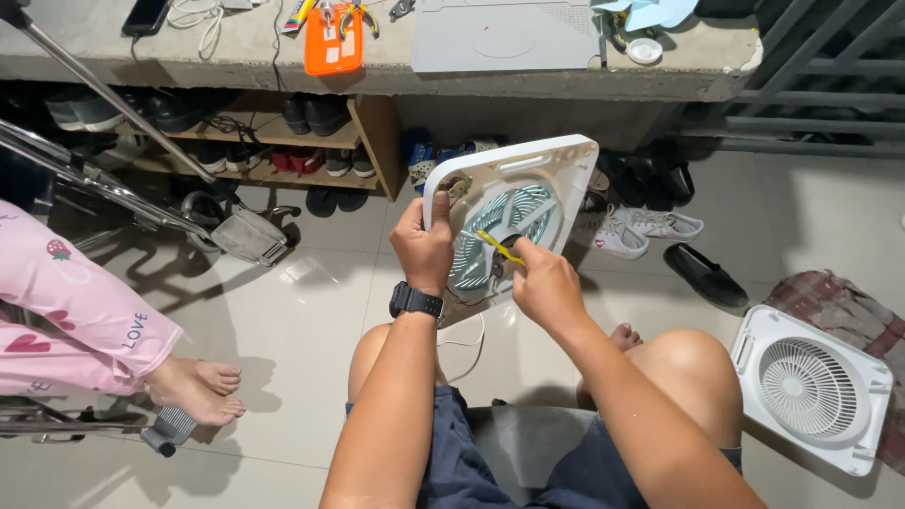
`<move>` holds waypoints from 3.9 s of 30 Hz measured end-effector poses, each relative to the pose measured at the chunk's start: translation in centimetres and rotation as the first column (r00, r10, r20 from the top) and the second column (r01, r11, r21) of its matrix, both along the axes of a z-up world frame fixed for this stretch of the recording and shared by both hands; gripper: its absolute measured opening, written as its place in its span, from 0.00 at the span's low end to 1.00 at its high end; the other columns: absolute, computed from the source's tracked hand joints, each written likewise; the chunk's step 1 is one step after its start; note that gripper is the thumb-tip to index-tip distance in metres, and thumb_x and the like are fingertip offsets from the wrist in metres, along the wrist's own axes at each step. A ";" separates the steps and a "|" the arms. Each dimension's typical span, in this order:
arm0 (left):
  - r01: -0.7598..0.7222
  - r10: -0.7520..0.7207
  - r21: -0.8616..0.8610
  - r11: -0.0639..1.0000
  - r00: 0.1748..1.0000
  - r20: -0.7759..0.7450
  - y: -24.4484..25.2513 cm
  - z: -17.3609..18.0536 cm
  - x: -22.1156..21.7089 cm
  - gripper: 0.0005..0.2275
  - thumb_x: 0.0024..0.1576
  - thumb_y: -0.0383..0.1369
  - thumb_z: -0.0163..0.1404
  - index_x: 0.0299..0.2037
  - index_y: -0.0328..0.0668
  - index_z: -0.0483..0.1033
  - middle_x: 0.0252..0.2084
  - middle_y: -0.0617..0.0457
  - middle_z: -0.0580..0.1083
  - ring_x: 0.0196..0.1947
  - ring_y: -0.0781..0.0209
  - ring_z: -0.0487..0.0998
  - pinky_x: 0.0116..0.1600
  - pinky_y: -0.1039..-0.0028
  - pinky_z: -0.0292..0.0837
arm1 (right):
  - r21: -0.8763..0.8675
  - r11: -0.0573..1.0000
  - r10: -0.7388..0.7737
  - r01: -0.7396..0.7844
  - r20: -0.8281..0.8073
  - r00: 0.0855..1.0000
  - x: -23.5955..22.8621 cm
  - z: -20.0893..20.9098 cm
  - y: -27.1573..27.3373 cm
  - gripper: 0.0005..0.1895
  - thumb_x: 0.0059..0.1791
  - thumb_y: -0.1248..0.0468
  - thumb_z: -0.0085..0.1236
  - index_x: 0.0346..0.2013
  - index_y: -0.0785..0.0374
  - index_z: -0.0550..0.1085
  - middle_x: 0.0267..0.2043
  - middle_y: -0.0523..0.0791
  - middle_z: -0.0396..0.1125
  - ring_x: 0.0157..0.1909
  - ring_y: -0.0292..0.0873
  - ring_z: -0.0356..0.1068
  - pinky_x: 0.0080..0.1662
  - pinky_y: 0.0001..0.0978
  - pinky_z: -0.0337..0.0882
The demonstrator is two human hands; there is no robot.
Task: Testing the electrical components of a disassembled fan using a digital multimeter in a workshop.
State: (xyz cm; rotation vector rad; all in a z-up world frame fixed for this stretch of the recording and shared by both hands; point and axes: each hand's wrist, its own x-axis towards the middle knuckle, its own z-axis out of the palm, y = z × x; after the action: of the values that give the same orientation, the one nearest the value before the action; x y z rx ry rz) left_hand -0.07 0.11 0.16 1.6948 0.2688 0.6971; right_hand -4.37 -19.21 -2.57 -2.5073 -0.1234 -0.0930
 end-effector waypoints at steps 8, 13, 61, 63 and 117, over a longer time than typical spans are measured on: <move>-0.010 0.008 0.063 0.998 0.999 0.042 -0.4 0.3 0.0 0.15 0.66 0.46 0.61 0.31 0.48 0.83 0.22 0.46 0.77 0.29 0.51 0.83 0.40 0.66 0.78 | 0.190 0.978 -0.099 0.091 0.032 0.995 -1.0 4.0 -0.5 0.10 0.52 0.62 0.63 0.48 0.51 0.83 0.40 0.52 0.81 0.50 0.61 0.81 0.51 0.52 0.78; -0.058 0.058 0.010 0.998 0.998 -0.001 -0.3 1.0 -0.1 0.14 0.67 0.46 0.59 0.32 0.50 0.83 0.22 0.51 0.77 0.30 0.67 0.78 0.41 0.69 0.76 | 0.100 0.995 0.027 -0.012 -0.155 0.988 -1.4 4.1 0.2 0.15 0.53 0.62 0.61 0.55 0.54 0.79 0.48 0.55 0.81 0.55 0.62 0.80 0.56 0.57 0.78; -0.235 0.242 -0.332 0.913 0.970 -0.022 5.3 -2.7 3.4 0.25 0.67 0.56 0.55 0.29 0.43 0.79 0.27 0.53 0.76 0.38 0.69 0.72 0.54 0.70 0.73 | -0.309 0.949 -0.061 -0.068 -0.389 0.919 1.1 7.1 -6.5 0.15 0.54 0.58 0.59 0.51 0.51 0.88 0.51 0.56 0.82 0.61 0.65 0.78 0.60 0.65 0.75; -0.215 0.208 -0.396 0.893 0.976 -0.060 5.9 -3.7 3.9 0.23 0.66 0.57 0.56 0.36 0.43 0.85 0.35 0.50 0.81 0.44 0.66 0.76 0.62 0.66 0.73 | -0.072 0.985 0.116 -0.159 -0.410 0.905 0.9 8.0 -8.0 0.12 0.52 0.57 0.61 0.44 0.51 0.89 0.46 0.53 0.82 0.58 0.65 0.78 0.60 0.57 0.75; -0.110 -0.254 -0.867 0.486 0.931 -0.261 0.1 12.1 -3.7 0.32 0.65 0.54 0.38 0.69 0.40 0.75 0.67 0.46 0.80 0.67 0.51 0.80 0.71 0.62 0.76 | 0.799 0.573 -0.411 0.183 0.087 0.908 -3.4 11.6 -13.1 0.12 0.64 0.63 0.50 0.60 0.63 0.75 0.45 0.49 0.75 0.47 0.37 0.75 0.49 0.23 0.73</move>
State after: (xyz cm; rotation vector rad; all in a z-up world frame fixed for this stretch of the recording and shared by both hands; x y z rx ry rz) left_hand -3.81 0.21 12.26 0.7787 0.6844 0.0786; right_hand -7.74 -32.29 8.99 -1.5848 0.2117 -0.5169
